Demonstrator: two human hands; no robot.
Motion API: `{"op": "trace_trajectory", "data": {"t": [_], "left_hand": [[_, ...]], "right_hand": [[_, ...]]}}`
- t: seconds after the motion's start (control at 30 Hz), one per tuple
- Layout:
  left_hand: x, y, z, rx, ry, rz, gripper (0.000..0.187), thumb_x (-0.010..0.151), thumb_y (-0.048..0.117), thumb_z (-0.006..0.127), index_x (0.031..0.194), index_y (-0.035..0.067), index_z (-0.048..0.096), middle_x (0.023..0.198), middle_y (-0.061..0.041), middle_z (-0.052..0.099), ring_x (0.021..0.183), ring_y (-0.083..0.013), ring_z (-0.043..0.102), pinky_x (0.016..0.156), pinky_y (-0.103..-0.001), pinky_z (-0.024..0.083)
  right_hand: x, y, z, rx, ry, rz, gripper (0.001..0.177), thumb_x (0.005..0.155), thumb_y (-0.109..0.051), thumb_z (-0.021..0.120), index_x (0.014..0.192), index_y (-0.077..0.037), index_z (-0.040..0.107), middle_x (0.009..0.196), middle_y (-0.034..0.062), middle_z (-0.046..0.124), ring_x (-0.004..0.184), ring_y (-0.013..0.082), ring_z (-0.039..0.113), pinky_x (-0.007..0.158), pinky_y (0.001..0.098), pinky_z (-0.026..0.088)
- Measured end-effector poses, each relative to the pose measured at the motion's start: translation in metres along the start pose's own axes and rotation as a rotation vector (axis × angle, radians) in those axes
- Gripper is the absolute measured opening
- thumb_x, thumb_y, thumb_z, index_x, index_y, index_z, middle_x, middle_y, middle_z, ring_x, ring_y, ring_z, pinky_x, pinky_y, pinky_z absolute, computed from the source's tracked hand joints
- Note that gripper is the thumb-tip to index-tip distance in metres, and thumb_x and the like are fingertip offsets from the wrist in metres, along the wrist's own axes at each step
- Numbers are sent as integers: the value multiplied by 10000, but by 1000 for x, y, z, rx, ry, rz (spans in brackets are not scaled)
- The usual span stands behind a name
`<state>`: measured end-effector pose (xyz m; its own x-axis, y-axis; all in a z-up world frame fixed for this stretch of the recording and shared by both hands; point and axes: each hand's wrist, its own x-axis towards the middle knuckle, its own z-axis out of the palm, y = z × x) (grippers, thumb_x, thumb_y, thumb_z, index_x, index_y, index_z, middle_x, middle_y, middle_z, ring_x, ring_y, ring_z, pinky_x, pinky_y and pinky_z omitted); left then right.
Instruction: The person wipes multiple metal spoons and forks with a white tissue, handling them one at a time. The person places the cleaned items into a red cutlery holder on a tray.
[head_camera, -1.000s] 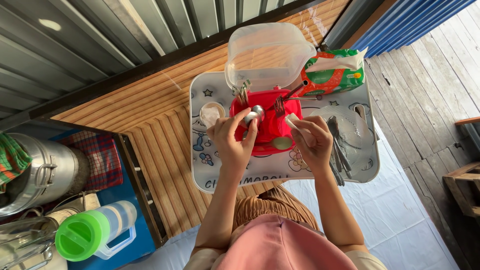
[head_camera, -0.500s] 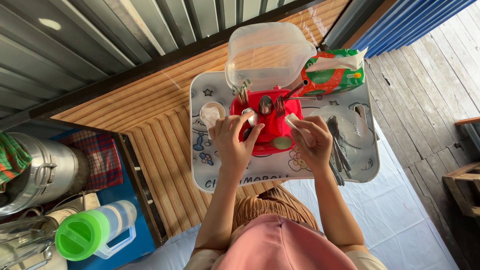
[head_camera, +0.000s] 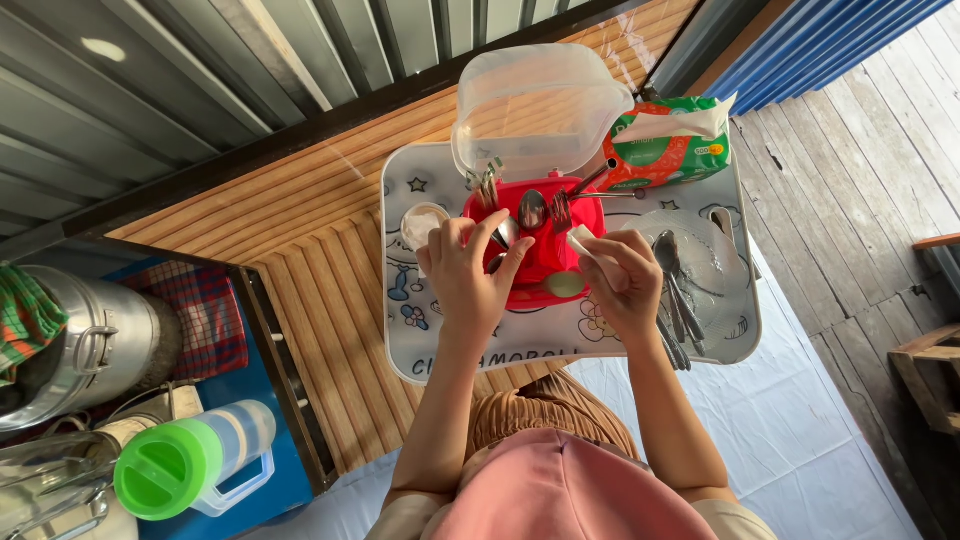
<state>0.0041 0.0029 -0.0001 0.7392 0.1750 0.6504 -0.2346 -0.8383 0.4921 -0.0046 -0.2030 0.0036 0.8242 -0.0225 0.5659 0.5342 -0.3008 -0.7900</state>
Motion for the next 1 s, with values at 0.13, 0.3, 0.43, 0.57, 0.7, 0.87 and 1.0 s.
{"op": "trace_trajectory", "data": {"t": [0.13,0.3,0.43,0.57,0.7,0.87,1.0], "left_hand": [[1,0,-3,-39,11,-4,377,883,592,738,1119,299,744,907,11,570,810,-169,551,750,-351,383],[0,-6,2,-103,62,80,240,925,407,759,1134,290,752,918,40,606,851,-162,563,750,-323,393],[14,8,0,-145,21,185,209,954,279,741,1162,260,754,976,28,695,907,-154,613,773,-311,424],[25,25,1,154,-155,270,201,985,256,681,1171,202,736,1020,-31,715,960,-199,613,727,-345,438],[33,36,4,319,-261,297,307,953,210,709,1258,186,716,1071,-59,737,1021,-225,568,759,-364,412],[24,24,27,328,-284,297,267,938,254,729,1200,201,739,913,-20,725,1021,-225,554,789,-383,397],[19,24,31,304,-297,269,275,926,316,740,1185,226,722,877,13,704,1041,-210,535,814,-387,384]], "right_hand": [[0,2,-1,-7,-4,-3,112,898,-72,771,1002,-35,791,902,158,638,809,231,609,762,367,462],[-1,6,-3,-34,11,7,132,906,-78,770,1026,-27,785,919,162,645,810,231,589,776,380,464],[-2,7,-5,-61,16,2,134,901,-80,772,1024,-29,789,937,157,660,817,231,598,785,375,469],[-1,0,-6,-92,32,19,137,907,-85,771,1024,-16,786,916,163,654,805,238,591,778,392,474],[-4,3,-10,-85,46,20,141,901,-74,771,1027,-15,786,909,155,658,830,246,619,786,388,475],[-6,1,-13,-90,63,28,143,901,-83,773,1028,-21,793,910,156,662,813,238,608,770,393,470],[-10,5,-16,-81,69,34,147,900,-86,771,1033,-30,797,919,150,662,822,226,605,774,391,469]]}}
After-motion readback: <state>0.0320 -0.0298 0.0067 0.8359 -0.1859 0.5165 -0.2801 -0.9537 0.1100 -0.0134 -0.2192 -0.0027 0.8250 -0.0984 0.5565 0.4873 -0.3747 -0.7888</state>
